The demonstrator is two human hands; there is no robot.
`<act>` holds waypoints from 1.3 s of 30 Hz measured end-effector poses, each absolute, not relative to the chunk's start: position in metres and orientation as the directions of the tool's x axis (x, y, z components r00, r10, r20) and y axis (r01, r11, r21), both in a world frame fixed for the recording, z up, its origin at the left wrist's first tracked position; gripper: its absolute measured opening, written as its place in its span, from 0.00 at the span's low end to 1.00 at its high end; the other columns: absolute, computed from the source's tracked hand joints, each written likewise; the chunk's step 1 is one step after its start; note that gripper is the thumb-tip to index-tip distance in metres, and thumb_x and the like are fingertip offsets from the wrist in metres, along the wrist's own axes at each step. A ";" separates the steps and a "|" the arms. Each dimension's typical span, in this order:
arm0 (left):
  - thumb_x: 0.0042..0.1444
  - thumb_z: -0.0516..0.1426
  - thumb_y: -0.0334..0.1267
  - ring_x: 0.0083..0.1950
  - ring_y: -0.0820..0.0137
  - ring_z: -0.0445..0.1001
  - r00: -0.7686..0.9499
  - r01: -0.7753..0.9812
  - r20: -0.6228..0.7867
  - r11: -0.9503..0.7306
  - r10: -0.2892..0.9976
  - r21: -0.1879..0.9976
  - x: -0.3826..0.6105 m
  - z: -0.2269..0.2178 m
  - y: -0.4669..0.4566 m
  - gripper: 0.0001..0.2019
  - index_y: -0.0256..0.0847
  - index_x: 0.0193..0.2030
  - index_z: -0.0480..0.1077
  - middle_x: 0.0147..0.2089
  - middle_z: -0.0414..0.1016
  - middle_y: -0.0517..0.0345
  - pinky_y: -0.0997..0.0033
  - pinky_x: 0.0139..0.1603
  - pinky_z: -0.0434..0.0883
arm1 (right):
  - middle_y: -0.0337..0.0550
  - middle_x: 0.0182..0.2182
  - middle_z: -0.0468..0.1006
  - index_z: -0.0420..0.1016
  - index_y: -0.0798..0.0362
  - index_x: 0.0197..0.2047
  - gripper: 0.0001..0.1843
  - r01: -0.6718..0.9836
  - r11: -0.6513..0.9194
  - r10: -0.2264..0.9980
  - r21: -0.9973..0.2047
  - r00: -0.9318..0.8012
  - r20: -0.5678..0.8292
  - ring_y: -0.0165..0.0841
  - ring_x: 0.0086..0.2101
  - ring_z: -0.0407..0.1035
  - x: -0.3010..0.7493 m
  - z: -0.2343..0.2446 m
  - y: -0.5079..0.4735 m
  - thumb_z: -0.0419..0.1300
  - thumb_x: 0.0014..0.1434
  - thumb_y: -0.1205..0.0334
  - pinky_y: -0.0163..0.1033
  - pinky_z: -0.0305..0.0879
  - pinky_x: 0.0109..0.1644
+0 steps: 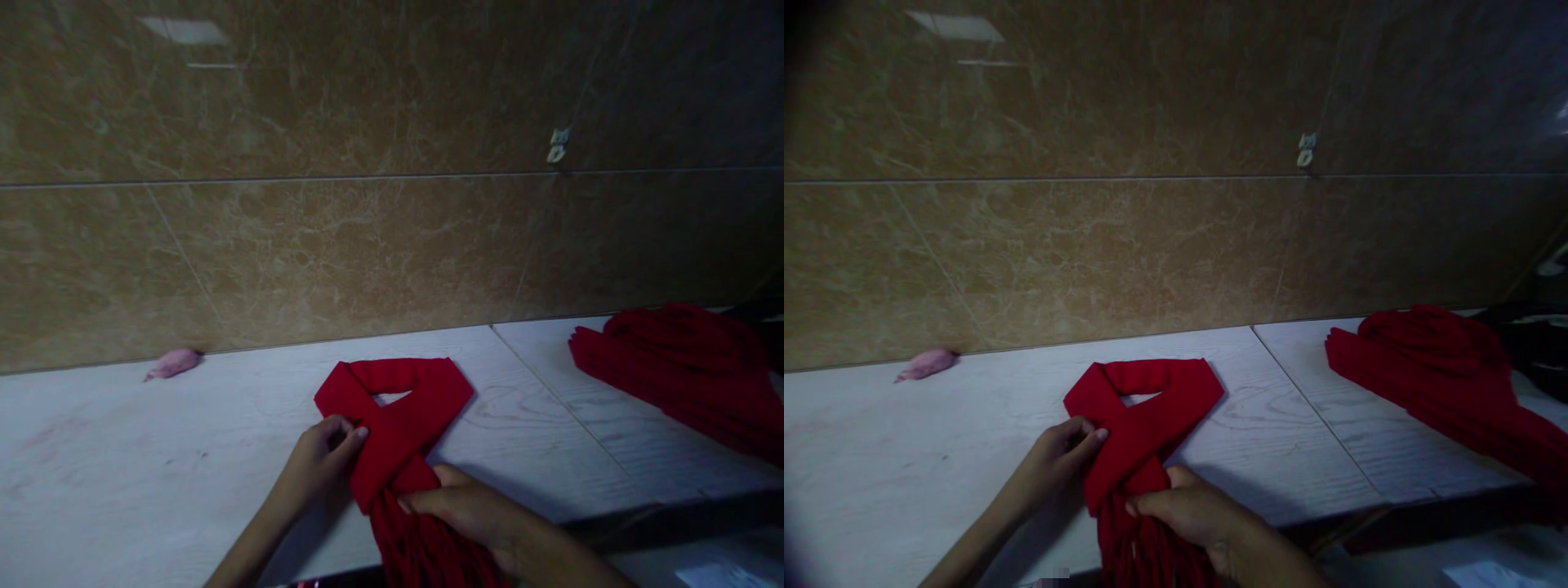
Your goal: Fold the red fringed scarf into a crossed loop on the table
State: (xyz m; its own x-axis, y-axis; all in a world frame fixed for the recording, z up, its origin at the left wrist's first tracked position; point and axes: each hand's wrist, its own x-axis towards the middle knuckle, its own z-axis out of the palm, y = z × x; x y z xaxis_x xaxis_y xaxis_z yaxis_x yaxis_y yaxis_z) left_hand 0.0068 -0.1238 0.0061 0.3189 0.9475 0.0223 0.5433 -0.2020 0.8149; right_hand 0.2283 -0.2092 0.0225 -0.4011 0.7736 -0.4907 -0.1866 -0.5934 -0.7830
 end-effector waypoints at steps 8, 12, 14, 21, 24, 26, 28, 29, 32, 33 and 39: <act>0.61 0.54 0.53 0.36 0.62 0.73 0.387 0.700 0.118 -0.375 0.914 0.608 0.011 0.013 -0.130 0.16 0.43 0.32 0.71 0.34 0.76 0.54 0.64 0.38 0.68 | 0.39 0.36 0.83 0.81 0.54 0.41 0.18 0.054 -0.540 0.740 -0.840 -0.445 -0.504 0.30 0.35 0.74 0.233 0.029 -0.223 0.73 0.47 0.55 0.34 0.67 0.44; 0.65 0.52 0.53 0.42 0.58 0.76 0.381 0.735 0.260 -0.461 0.887 0.498 0.001 0.018 -0.127 0.17 0.44 0.37 0.73 0.38 0.78 0.51 0.58 0.45 0.71 | 0.41 0.30 0.81 0.79 0.53 0.34 0.19 0.541 -0.171 0.868 -0.823 -0.313 -0.386 0.32 0.28 0.72 0.281 0.056 -0.207 0.62 0.61 0.44 0.36 0.63 0.32; 0.67 0.49 0.54 0.46 0.57 0.77 0.346 0.743 0.342 -0.478 0.874 0.468 -0.008 0.021 -0.111 0.19 0.44 0.41 0.75 0.42 0.78 0.49 0.56 0.50 0.72 | 0.44 0.29 0.80 0.78 0.53 0.33 0.23 0.736 -0.081 0.963 -0.672 -0.117 -0.244 0.34 0.27 0.72 0.309 0.065 -0.183 0.53 0.68 0.44 0.38 0.62 0.31; 0.70 0.42 0.56 0.47 0.57 0.81 0.084 0.922 0.077 -0.107 0.993 0.373 -0.009 0.032 -0.024 0.29 0.37 0.49 0.76 0.48 0.82 0.41 0.62 0.46 0.73 | 0.60 0.50 0.81 0.79 0.57 0.50 0.34 0.913 -0.273 0.954 -0.302 0.298 0.037 0.46 0.48 0.77 0.330 0.038 -0.086 0.40 0.73 0.40 0.45 0.67 0.47; 0.70 0.43 0.58 0.43 0.58 0.82 0.136 0.941 0.009 -0.132 0.991 0.312 0.004 0.031 -0.011 0.28 0.41 0.41 0.76 0.41 0.83 0.45 0.66 0.40 0.69 | 0.59 0.44 0.84 0.80 0.55 0.46 0.31 0.929 -0.255 0.961 -0.267 0.274 0.034 0.46 0.45 0.79 0.317 0.021 -0.066 0.44 0.73 0.40 0.44 0.67 0.45; 0.70 0.46 0.56 0.42 0.60 0.81 0.155 0.944 0.047 -0.162 0.987 0.286 0.009 0.027 -0.007 0.24 0.41 0.39 0.75 0.40 0.83 0.47 0.68 0.37 0.67 | 0.57 0.42 0.84 0.80 0.53 0.45 0.27 0.939 -0.234 0.966 -0.251 0.254 0.050 0.45 0.44 0.79 0.315 0.015 -0.054 0.47 0.72 0.42 0.43 0.67 0.44; 0.70 0.47 0.54 0.42 0.60 0.81 0.144 0.947 0.080 -0.161 0.986 0.279 0.010 0.023 0.000 0.22 0.41 0.40 0.74 0.41 0.83 0.47 0.69 0.37 0.67 | 0.57 0.43 0.84 0.80 0.53 0.44 0.26 0.943 -0.224 0.966 -0.244 0.248 0.073 0.45 0.45 0.79 0.321 0.013 -0.040 0.48 0.72 0.43 0.43 0.67 0.44; 0.70 0.48 0.54 0.43 0.59 0.81 0.133 0.948 0.085 -0.152 0.987 0.279 0.010 0.022 0.004 0.22 0.41 0.41 0.74 0.42 0.83 0.46 0.68 0.38 0.67 | 0.58 0.43 0.84 0.80 0.53 0.44 0.26 0.945 -0.220 0.965 -0.242 0.247 0.085 0.46 0.45 0.79 0.325 0.014 -0.032 0.48 0.72 0.42 0.44 0.67 0.44; 0.70 0.49 0.55 0.46 0.57 0.82 0.114 0.959 0.072 -0.128 0.991 0.251 0.011 0.022 0.017 0.21 0.42 0.45 0.75 0.45 0.84 0.46 0.67 0.40 0.70 | 0.57 0.42 0.84 0.80 0.54 0.44 0.26 0.951 -0.193 0.963 -0.242 0.231 0.136 0.47 0.45 0.79 0.333 0.019 -0.013 0.49 0.72 0.44 0.45 0.69 0.46; 0.70 0.49 0.54 0.47 0.57 0.82 0.110 0.964 0.082 -0.126 0.991 0.232 0.013 0.023 0.019 0.20 0.42 0.48 0.75 0.46 0.84 0.46 0.66 0.41 0.71 | 0.57 0.43 0.84 0.80 0.54 0.45 0.25 0.954 -0.178 0.961 -0.242 0.221 0.164 0.47 0.47 0.78 0.333 0.021 -0.009 0.49 0.73 0.46 0.46 0.69 0.48; 0.72 0.46 0.42 0.74 0.56 0.63 0.504 0.833 0.261 -0.543 0.823 0.106 0.031 0.024 0.006 0.21 0.45 0.66 0.70 0.70 0.70 0.49 0.50 0.73 0.59 | 0.51 0.69 0.66 0.70 0.50 0.67 0.26 0.964 0.163 0.943 -0.211 -0.089 0.321 0.40 0.68 0.59 0.305 0.013 -0.016 0.46 0.74 0.50 0.48 0.54 0.71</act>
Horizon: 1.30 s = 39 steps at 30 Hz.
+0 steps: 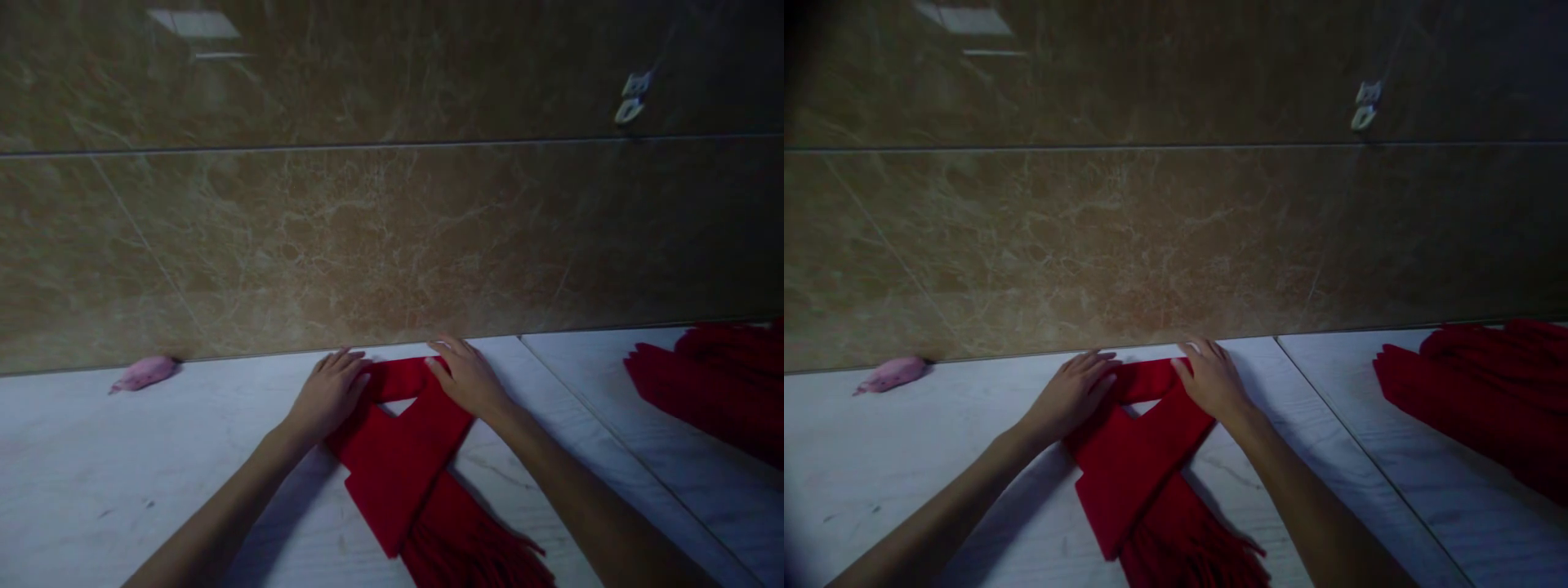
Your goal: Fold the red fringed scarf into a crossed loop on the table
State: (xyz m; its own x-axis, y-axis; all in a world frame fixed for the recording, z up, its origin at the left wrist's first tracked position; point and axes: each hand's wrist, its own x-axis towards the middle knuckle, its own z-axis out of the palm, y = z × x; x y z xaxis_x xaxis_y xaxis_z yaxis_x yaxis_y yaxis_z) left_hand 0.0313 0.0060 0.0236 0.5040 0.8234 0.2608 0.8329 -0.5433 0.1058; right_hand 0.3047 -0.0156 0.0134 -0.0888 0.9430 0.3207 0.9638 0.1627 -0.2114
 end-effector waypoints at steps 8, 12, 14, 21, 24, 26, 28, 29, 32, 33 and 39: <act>0.73 0.43 0.57 0.81 0.52 0.41 0.663 0.732 0.036 -0.657 0.748 0.182 0.023 0.003 -0.005 0.29 0.56 0.77 0.53 0.80 0.47 0.56 0.37 0.77 0.40 | 0.52 0.74 0.55 0.60 0.50 0.74 0.34 0.928 0.334 0.939 -0.167 -0.311 0.147 0.47 0.73 0.47 0.299 -0.011 -0.019 0.47 0.73 0.41 0.62 0.37 0.75; 0.72 0.45 0.58 0.81 0.51 0.43 0.665 0.726 0.059 -0.664 0.744 0.179 0.021 0.003 -0.003 0.30 0.56 0.77 0.53 0.80 0.49 0.55 0.37 0.77 0.40 | 0.53 0.74 0.56 0.61 0.49 0.74 0.34 0.931 0.324 0.940 -0.167 -0.298 0.163 0.47 0.73 0.47 0.302 -0.007 -0.020 0.45 0.73 0.41 0.63 0.38 0.75; 0.73 0.46 0.56 0.80 0.51 0.46 0.664 0.718 0.117 -0.674 0.738 0.176 0.024 0.010 -0.007 0.28 0.54 0.76 0.57 0.79 0.54 0.54 0.38 0.77 0.42 | 0.51 0.75 0.54 0.61 0.48 0.74 0.33 0.927 0.332 0.933 -0.173 -0.296 0.204 0.47 0.73 0.46 0.302 -0.008 -0.020 0.44 0.74 0.42 0.64 0.38 0.75; 0.73 0.48 0.45 0.49 0.61 0.76 0.738 0.568 0.197 -0.752 0.645 0.335 0.040 0.030 -0.043 0.17 0.44 0.43 0.76 0.44 0.81 0.54 0.56 0.59 0.66 | 0.55 0.71 0.63 0.70 0.52 0.68 0.29 0.915 0.351 0.921 -0.198 -0.299 0.250 0.48 0.70 0.53 0.300 0.006 -0.023 0.51 0.72 0.47 0.60 0.42 0.74; 0.71 0.53 0.47 0.53 0.62 0.75 0.734 0.527 0.214 -0.740 0.644 0.418 0.045 0.021 -0.048 0.12 0.45 0.48 0.74 0.51 0.79 0.53 0.60 0.58 0.66 | 0.51 0.51 0.80 0.81 0.53 0.47 0.19 0.851 0.373 0.912 -0.371 -0.263 0.314 0.40 0.52 0.71 0.293 0.039 -0.055 0.53 0.70 0.51 0.46 0.62 0.60; 0.69 0.56 0.48 0.55 0.61 0.74 0.755 0.496 0.201 -0.743 0.625 0.448 0.046 0.015 -0.047 0.11 0.45 0.48 0.73 0.53 0.78 0.54 0.61 0.59 0.65 | 0.42 0.34 0.80 0.78 0.50 0.33 0.21 0.788 0.317 0.948 -0.528 -0.261 0.180 0.35 0.36 0.72 0.284 0.057 -0.088 0.53 0.69 0.48 0.39 0.64 0.43; 0.68 0.58 0.47 0.55 0.61 0.73 0.763 0.487 0.185 -0.739 0.619 0.465 0.047 0.012 -0.044 0.09 0.46 0.47 0.73 0.53 0.78 0.54 0.61 0.60 0.65 | 0.38 0.27 0.77 0.73 0.49 0.27 0.20 0.799 0.187 0.964 -0.572 -0.260 -0.049 0.32 0.29 0.67 0.274 0.063 -0.122 0.61 0.63 0.43 0.38 0.57 0.34; 0.68 0.58 0.46 0.55 0.61 0.73 0.762 0.488 0.183 -0.736 0.622 0.470 0.047 0.012 -0.044 0.08 0.46 0.46 0.73 0.52 0.78 0.55 0.61 0.60 0.65 | 0.37 0.27 0.77 0.73 0.48 0.28 0.17 0.814 0.129 0.959 -0.566 -0.247 -0.138 0.32 0.28 0.66 0.268 0.061 -0.135 0.66 0.58 0.45 0.38 0.54 0.33; 0.67 0.59 0.45 0.54 0.61 0.74 0.762 0.483 0.188 -0.737 0.620 0.474 0.048 0.013 -0.043 0.07 0.45 0.45 0.72 0.51 0.78 0.56 0.62 0.59 0.65 | 0.37 0.33 0.78 0.74 0.49 0.31 0.08 0.813 0.061 0.948 -0.579 -0.228 -0.220 0.32 0.32 0.67 0.257 0.046 -0.163 0.67 0.56 0.56 0.37 0.55 0.35; 0.67 0.59 0.45 0.54 0.61 0.74 0.762 0.481 0.191 -0.739 0.619 0.472 0.047 0.013 -0.043 0.07 0.45 0.45 0.72 0.50 0.77 0.56 0.62 0.58 0.65 | 0.38 0.36 0.78 0.75 0.49 0.32 0.05 0.786 0.068 0.940 -0.614 -0.257 -0.224 0.32 0.35 0.68 0.257 0.042 -0.170 0.66 0.57 0.60 0.37 0.57 0.37; 0.66 0.60 0.47 0.52 0.60 0.74 0.760 0.487 0.196 -0.743 0.619 0.460 0.046 0.009 -0.043 0.09 0.45 0.45 0.73 0.49 0.77 0.54 0.60 0.58 0.67 | 0.44 0.43 0.82 0.84 0.44 0.43 0.13 0.525 0.100 0.718 -0.845 -0.626 -0.305 0.36 0.41 0.76 0.309 0.053 -0.215 0.65 0.63 0.47 0.36 0.68 0.41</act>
State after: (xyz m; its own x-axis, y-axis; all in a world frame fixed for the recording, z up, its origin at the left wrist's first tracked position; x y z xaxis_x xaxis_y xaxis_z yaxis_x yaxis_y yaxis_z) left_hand 0.0462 -0.0432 0.0090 0.7604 0.6194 0.1955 0.4869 -0.7428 0.4596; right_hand 0.3091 -0.2146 0.0534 -0.6263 0.7176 -0.3047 0.5253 0.0996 -0.8451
